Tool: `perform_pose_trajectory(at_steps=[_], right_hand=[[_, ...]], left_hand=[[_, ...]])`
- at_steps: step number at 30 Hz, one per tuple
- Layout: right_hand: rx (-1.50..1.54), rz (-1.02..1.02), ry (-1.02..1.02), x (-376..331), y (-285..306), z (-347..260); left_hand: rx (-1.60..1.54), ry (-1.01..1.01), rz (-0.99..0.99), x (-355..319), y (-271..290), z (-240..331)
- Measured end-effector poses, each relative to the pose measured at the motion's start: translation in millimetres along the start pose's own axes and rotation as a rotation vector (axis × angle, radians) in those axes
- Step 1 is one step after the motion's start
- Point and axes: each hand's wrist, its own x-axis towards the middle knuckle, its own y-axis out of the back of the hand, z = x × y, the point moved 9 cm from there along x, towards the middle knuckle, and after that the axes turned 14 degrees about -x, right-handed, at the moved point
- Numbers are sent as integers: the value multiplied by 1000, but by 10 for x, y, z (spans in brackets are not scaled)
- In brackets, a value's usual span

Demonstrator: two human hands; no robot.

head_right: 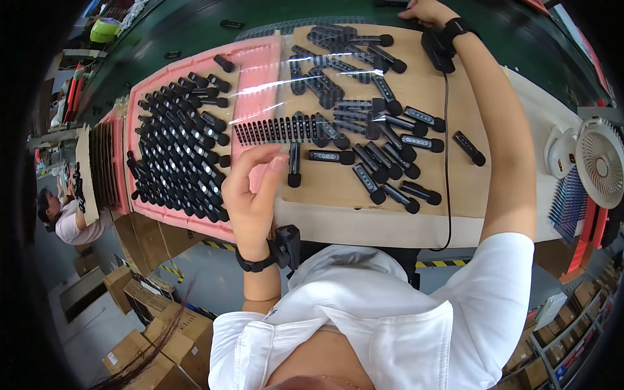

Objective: The person peels a sticker from a sheet, applies it to a microphone, and presses it down by hand, repeating this for several microphones.

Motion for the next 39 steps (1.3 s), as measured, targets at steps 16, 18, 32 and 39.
perform_pose_trajectory(at_steps=[16,18,32,39], right_hand=[[-224,522,1128,-1997,118,-1884],[-316,407,1045,-2038,-177,-1957],[-556,464,875,-2011,-495,-1912],[52,403,717,-2567,305,-1217]], left_hand=[[536,-401,-353,471,-565,-124],[525,-406,-379,510,-601,-193],[461,-419,-276,220,-476,358],[227,-367,-6,-123,54,657]])
